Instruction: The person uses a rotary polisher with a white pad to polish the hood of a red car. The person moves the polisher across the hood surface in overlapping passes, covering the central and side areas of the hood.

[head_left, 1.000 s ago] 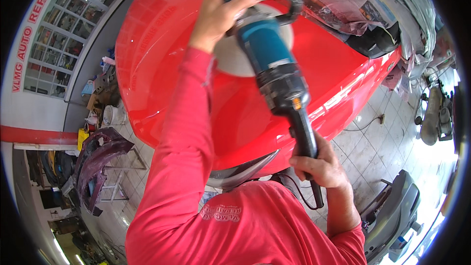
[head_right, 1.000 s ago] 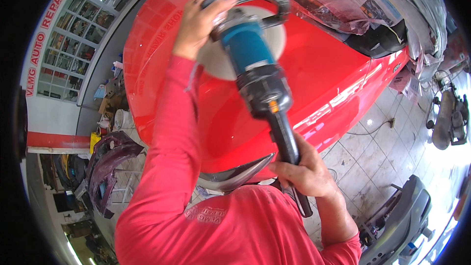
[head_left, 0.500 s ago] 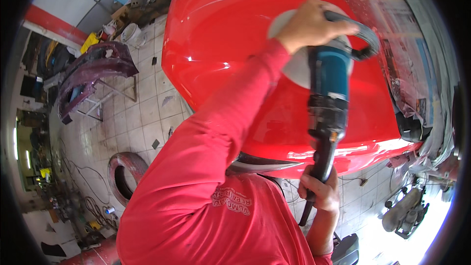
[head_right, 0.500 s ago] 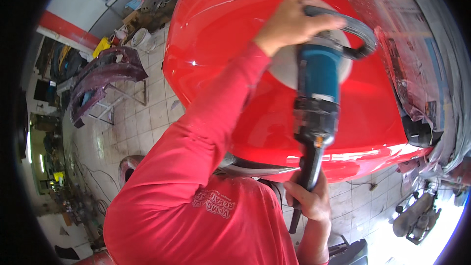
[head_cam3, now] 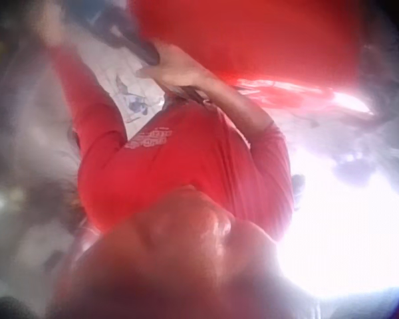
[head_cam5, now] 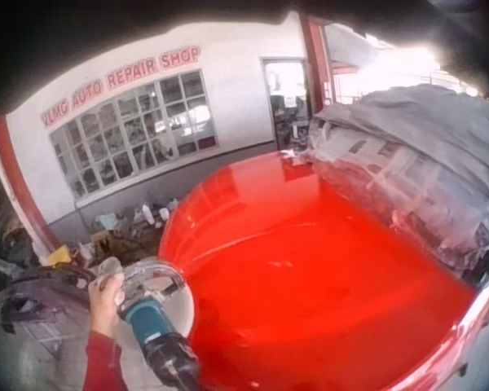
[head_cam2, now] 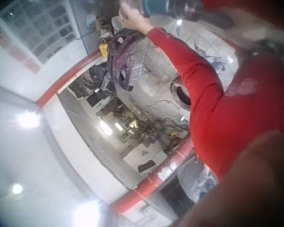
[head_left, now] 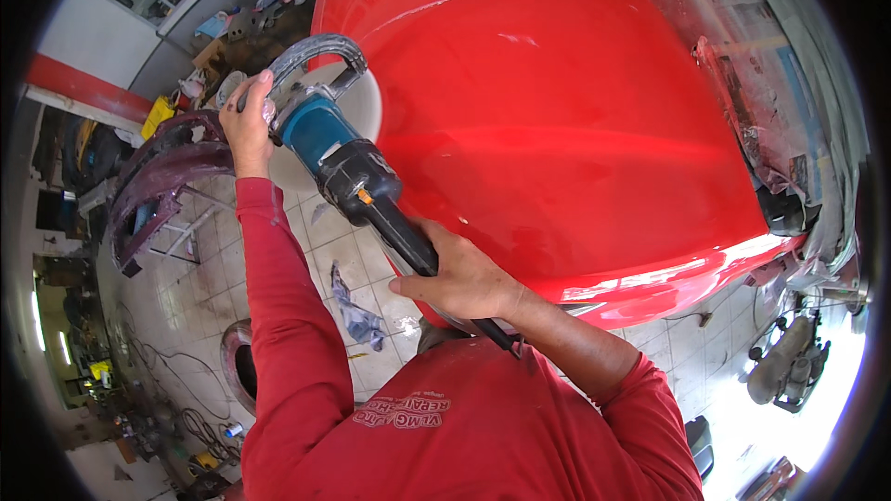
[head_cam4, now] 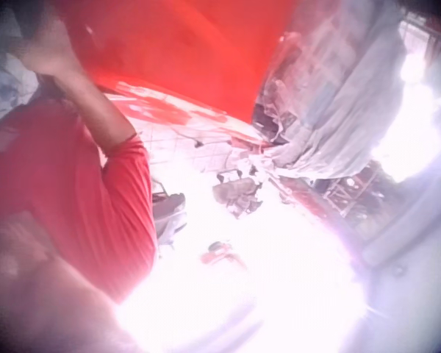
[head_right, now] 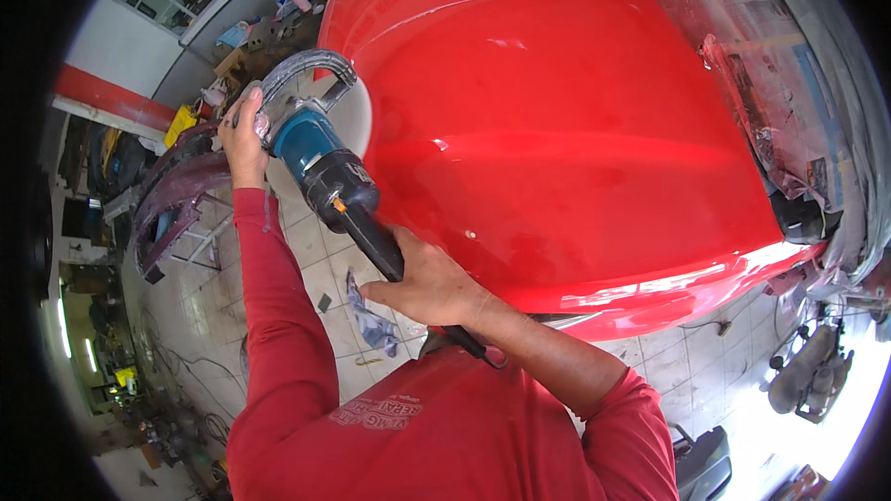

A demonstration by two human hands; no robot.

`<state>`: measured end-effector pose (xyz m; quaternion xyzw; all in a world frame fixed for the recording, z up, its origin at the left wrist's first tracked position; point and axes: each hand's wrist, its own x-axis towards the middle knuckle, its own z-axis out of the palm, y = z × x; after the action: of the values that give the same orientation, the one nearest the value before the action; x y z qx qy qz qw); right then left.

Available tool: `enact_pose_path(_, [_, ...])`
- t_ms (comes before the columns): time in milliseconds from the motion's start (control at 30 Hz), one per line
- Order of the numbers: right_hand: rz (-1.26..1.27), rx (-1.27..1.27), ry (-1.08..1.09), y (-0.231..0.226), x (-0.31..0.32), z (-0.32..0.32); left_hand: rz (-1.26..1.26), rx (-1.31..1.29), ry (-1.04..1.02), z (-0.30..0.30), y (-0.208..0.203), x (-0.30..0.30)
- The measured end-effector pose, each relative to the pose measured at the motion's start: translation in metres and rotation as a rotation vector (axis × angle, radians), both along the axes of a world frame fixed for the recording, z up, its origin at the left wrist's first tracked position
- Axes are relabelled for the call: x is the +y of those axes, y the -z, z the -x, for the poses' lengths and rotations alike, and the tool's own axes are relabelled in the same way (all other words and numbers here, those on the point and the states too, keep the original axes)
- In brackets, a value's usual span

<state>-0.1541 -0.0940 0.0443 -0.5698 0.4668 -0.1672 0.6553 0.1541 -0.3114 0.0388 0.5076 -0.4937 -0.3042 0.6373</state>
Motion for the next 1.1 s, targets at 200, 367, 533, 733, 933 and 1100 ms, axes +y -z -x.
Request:
enact_pose_path(200, [0.085, -0.075, 0.161, -0.001, 0.024, 0.045, 0.072, -0.079, 0.128, 0.071, -0.022, -0.005])
enact_pose_path(367, [0.061, -0.16, 0.413, -0.002, 0.065, 0.118, 0.056, -0.123, 0.4, 0.208, -0.047, -0.007])
enact_pose_path(533, [-0.085, -0.27, 0.713, -0.007, 0.103, 0.18, 0.281, -0.371, 0.67, 0.349, -0.048, -0.027])
enact_pose_path(733, [-0.047, -0.281, 1.064, -0.011, 0.131, 0.219, 0.297, -0.329, 0.866, 0.511, -0.049, -0.024])
enact_pose_path(933, [-0.127, -0.625, 0.873, 0.001, 0.119, 0.224, 0.239, -0.256, 0.815, 0.489, -0.047, -0.025])
enact_pose_path(1100, [-0.224, -0.506, 0.623, 0.009, 0.067, 0.188, 0.143, -0.197, 0.66, 0.355, -0.041, -0.03])
